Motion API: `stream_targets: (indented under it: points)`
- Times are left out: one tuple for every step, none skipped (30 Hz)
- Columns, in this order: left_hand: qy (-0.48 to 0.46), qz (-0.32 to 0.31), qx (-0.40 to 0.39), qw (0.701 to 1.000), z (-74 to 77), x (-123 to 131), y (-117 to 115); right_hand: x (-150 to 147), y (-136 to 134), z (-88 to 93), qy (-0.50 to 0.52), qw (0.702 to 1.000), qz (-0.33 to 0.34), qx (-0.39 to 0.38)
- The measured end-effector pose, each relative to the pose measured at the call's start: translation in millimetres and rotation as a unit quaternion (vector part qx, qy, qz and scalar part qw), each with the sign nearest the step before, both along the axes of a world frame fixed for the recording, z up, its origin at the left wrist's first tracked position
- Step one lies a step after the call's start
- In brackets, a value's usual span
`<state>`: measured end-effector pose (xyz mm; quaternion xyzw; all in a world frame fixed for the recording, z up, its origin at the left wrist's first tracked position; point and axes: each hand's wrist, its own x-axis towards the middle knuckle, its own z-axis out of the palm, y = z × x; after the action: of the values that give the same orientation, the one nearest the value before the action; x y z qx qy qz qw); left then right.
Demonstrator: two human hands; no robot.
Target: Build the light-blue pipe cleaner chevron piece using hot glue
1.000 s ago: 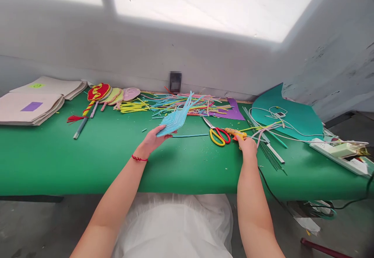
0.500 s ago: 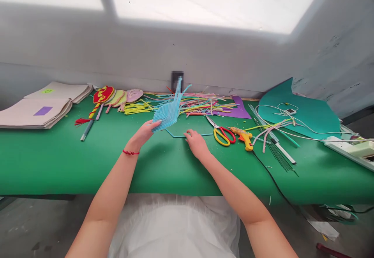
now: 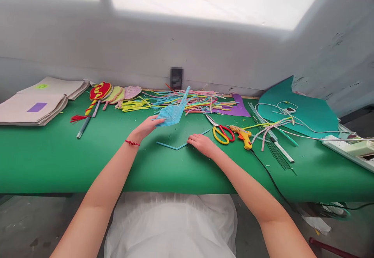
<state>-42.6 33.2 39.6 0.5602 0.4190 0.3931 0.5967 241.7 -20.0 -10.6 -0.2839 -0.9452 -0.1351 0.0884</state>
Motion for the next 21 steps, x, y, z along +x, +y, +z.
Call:
stream_targets:
  points:
    - [0.001, -0.010, -0.009, 1.000, -1.7, 1.9, 0.3, 4.0, -1.5, -2.7, 0.026, 1.000, 0.005, 0.000]
    - [0.002, -0.021, -0.019, 1.000, -3.8, 3.6, 0.3, 7.9, -3.2, -5.2, 0.052, 0.999, 0.009, -0.001]
    - [0.004, -0.034, -0.029, 0.999, -6.1, 5.3, 0.1, 11.6, -5.0, -7.2, 0.077, 0.997, 0.009, -0.003]
    - [0.007, -0.048, -0.040, 0.998, -8.5, 7.0, -0.4, 15.0, -6.7, -8.7, 0.100, 0.995, 0.007, -0.007]
    - [0.011, -0.062, -0.050, 0.997, -10.9, 8.9, -1.2, 18.1, -8.3, -9.7, 0.122, 0.992, 0.002, -0.013]
    - [0.017, -0.073, -0.060, 0.995, -13.4, 11.1, -2.1, 20.6, -9.7, -10.2, 0.140, 0.990, -0.005, -0.020]
    - [0.024, -0.083, -0.067, 0.994, -15.9, 13.5, -3.2, 22.5, -10.9, -10.3, 0.156, 0.987, -0.013, -0.029]
    - [0.030, -0.090, -0.072, 0.993, -18.3, 16.0, -4.3, 23.5, -11.9, -10.1, 0.168, 0.985, -0.019, -0.039]
    - [0.036, -0.096, -0.074, 0.992, -20.7, 18.3, -5.3, 23.7, -12.7, -9.6, 0.178, 0.983, -0.025, -0.048]
    - [0.042, -0.102, -0.074, 0.991, -22.9, 20.4, -6.4, 23.0, -13.4, -8.9, 0.185, 0.981, -0.029, -0.056]
    - [0.048, -0.110, -0.071, 0.990, -25.0, 21.8, -7.3, 21.6, -14.1, -8.2, 0.189, 0.979, -0.031, -0.062]
    - [0.056, -0.119, -0.065, 0.989, -26.7, 22.5, -8.3, 19.7, -14.8, -7.6, 0.191, 0.979, -0.033, -0.067]
    - [0.066, -0.124, -0.055, 0.989, -28.1, 22.4, -9.2, 17.5, -15.5, -7.1, 0.190, 0.979, -0.034, -0.070]
    - [0.080, -0.127, -0.043, 0.988, -29.0, 21.5, -10.1, 15.3, -16.2, -6.9, 0.188, 0.979, -0.034, -0.074]
    - [0.098, -0.125, -0.030, 0.987, -29.5, 19.9, -11.1, 13.3, -16.9, -7.0, 0.183, 0.979, -0.034, -0.077]
    - [0.119, -0.119, -0.015, 0.986, -29.5, 17.9, -12.2, 11.8, -17.5, -7.4, 0.179, 0.980, -0.033, -0.080]
    - [0.141, -0.108, -0.001, 0.984, -29.1, 15.7, -13.2, 10.7, -17.9, -8.1, 0.177, 0.980, -0.033, -0.081]
    - [0.165, -0.095, 0.010, 0.982, -28.5, 13.5, -14.2, 10.2, -17.9, -9.0, 0.177, 0.980, -0.034, -0.081]
    - [0.190, -0.083, 0.017, 0.978, -27.7, 11.4, -15.2, 10.1, -17.7, -10.1, 0.178, 0.980, -0.034, -0.079]
    - [0.216, -0.070, 0.021, 0.974, -26.8, 9.6, -15.9, 10.3, -17.1, -11.3, 0.180, 0.980, -0.036, -0.077]
    - [0.241, -0.057, 0.023, 0.969, -26.1, 8.0, -16.4, 10.7, -16.3, -12.4, 0.183, 0.980, -0.038, -0.075]
